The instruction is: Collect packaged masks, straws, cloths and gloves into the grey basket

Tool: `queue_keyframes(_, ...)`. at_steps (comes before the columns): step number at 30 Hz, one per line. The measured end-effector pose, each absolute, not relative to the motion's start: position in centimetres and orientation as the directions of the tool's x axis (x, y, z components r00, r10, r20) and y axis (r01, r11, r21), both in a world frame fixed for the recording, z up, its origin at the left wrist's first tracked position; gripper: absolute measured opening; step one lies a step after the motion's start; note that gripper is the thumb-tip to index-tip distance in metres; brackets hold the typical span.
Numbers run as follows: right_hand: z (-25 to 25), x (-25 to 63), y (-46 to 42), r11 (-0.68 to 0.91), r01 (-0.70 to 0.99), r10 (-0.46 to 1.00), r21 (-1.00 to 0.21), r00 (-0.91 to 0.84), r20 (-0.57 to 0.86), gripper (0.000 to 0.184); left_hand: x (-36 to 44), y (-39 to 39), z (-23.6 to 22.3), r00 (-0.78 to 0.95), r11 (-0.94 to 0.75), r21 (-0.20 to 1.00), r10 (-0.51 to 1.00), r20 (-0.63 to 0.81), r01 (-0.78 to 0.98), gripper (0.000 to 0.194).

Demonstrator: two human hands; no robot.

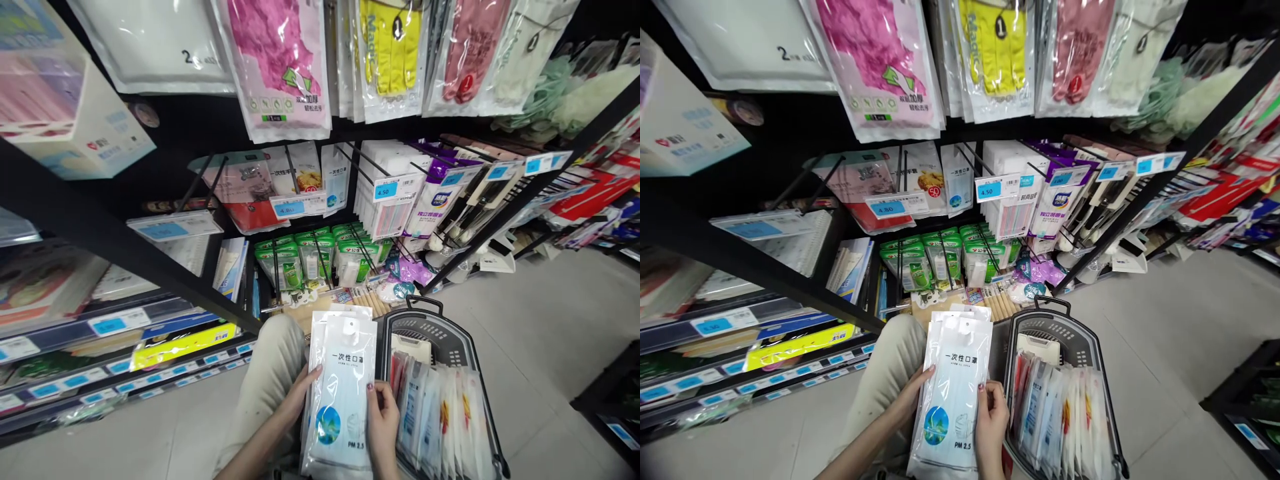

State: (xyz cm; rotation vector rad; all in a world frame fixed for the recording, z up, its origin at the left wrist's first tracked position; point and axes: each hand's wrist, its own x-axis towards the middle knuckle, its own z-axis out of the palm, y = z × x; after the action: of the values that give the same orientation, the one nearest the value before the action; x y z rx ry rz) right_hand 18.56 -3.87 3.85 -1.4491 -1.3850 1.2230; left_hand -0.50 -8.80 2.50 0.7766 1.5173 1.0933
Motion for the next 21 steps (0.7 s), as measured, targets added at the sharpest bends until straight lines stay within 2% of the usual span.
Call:
queue_keyframes(2, 3.5, 18.4, -4.0, -0.13, 0.239, 0.988, -0.962, -0.045, -0.144, 0.032, -1.1, -8.7, 2.4, -0.181, 0.378, 0.885, 0.883, -0.433, -0.272, 0.059)
queue_keyframes(5, 3.2, 18.2, -4.1, -0.212, 0.207, 0.976, -0.955, 0.003, -0.216, 0.036, -1.3, -8.9, 3.1, -0.125, 0.367, 0.835, 0.884, -0.45, -0.41, 0.056)
queue_keyframes(8, 3.1, 18.0, -4.2, -0.271, 0.161, 0.962, -0.949, 0.022, -0.271, 0.039, -0.9, -9.0, 4.2, -0.107, 0.367, 0.808, 0.881, -0.461, -0.46, 0.052)
queue_keyframes(12, 3.3, 17.8, -4.0, -0.253, 0.144, 0.966, -0.957, -0.023, -0.259, 0.04, -0.3, -8.8, 5.5, -0.101, 0.369, 0.825, 0.888, -0.449, -0.427, 0.049)
queue_keyframes(15, 4.9, 18.7, -3.0, -0.208, 0.204, 0.975, -0.957, -0.031, -0.219, 0.04, -0.1, -8.6, 6.0, -0.114, 0.359, 0.817, 0.885, -0.452, -0.452, 0.056)
queue_keyframes(18, 8.9, 20.5, -1.9, -0.171, 0.304, 0.978, -0.937, -0.062, -0.199, 0.038, 0.0, -8.5, 6.3, -0.14, 0.357, 0.77, 0.858, -0.494, -0.528, 0.06)
queue_keyframes(20, 12.3, 21.5, -1.8, -0.101, 0.408, 0.983, -0.907, -0.098, -0.154, 0.034, 0.1, -8.5, 6.5, -0.141, 0.362, 0.742, 0.843, -0.518, -0.564, 0.06)
queue_keyframes(21, 14.0, 21.7, -2.0, -0.026, 0.46, 0.99, -0.887, -0.113, -0.087, 0.031, 0.2, -8.4, 6.6, -0.132, 0.369, 0.731, 0.839, -0.528, -0.574, 0.061)
